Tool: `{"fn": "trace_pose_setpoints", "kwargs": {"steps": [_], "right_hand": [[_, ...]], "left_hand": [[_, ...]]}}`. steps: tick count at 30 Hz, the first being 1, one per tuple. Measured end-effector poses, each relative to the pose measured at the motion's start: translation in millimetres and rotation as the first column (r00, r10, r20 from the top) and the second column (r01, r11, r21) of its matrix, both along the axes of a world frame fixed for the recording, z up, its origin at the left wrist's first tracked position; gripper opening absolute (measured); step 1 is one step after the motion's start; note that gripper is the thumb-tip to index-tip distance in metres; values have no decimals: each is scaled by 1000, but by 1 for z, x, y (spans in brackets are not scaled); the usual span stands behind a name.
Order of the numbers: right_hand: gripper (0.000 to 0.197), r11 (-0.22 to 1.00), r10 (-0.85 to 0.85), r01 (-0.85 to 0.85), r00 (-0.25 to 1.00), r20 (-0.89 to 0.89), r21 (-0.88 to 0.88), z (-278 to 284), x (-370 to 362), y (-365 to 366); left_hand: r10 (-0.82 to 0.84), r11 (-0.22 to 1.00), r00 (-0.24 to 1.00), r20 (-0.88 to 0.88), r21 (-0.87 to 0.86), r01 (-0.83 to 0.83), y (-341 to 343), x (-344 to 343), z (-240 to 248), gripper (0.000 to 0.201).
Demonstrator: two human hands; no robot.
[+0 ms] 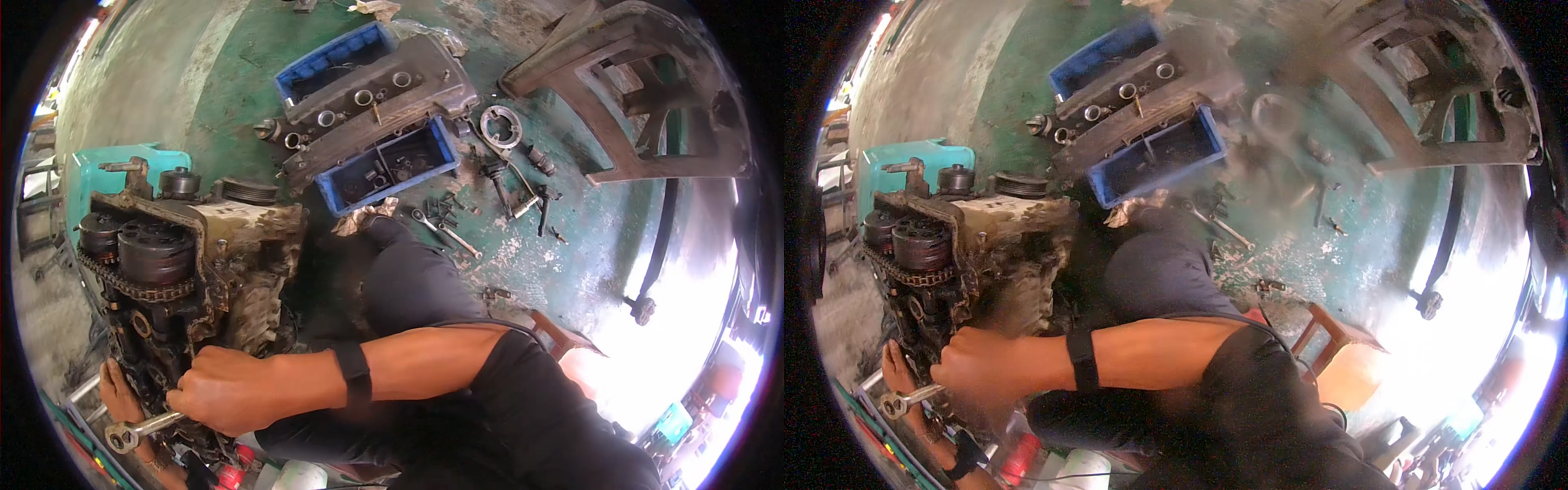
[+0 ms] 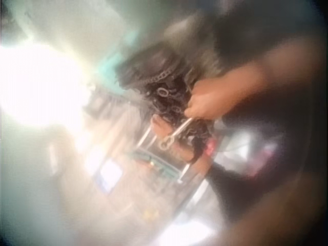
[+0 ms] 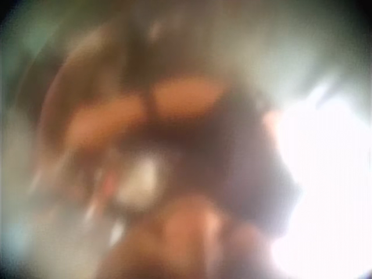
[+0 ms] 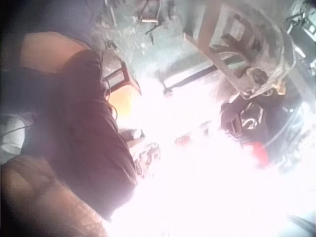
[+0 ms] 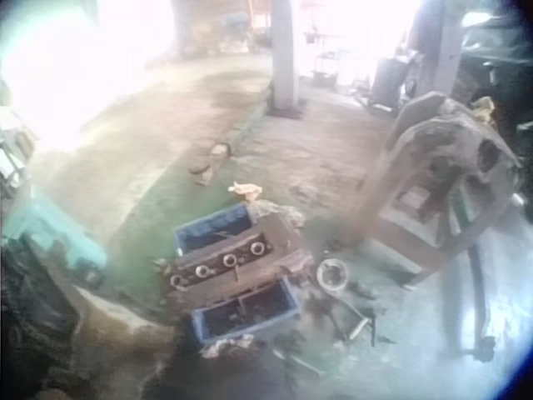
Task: The person uses a ratchet wrench to loosen and remove bolts from the cylinder head of an engine block. They place removed bolts into a blue parts bin and continue working on different sections of the head.
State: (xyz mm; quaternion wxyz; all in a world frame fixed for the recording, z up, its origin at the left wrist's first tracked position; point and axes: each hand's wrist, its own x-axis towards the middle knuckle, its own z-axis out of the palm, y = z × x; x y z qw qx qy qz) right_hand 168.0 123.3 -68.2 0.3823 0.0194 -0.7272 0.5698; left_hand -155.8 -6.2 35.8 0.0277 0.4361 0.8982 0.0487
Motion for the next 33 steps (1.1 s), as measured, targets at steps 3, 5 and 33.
{"fn": "trace_pose_setpoints", "kwargs": {"steps": [3,5,33], "right_hand": [[14,999,-46,46,999,-19,5,0,0,-1],[13,999,-51,51,999,-15,6,0,0,-1],[12,998,-56,56,998,-7,-5,1,0,-3]], "left_hand": [[-163,982,976,-145,70,175,-10,-8,-9,41],[-299,949,923,-242,22,314,-13,-12,-11,39],[-48,987,989,143,160,24,-1,7,1,37]]}}
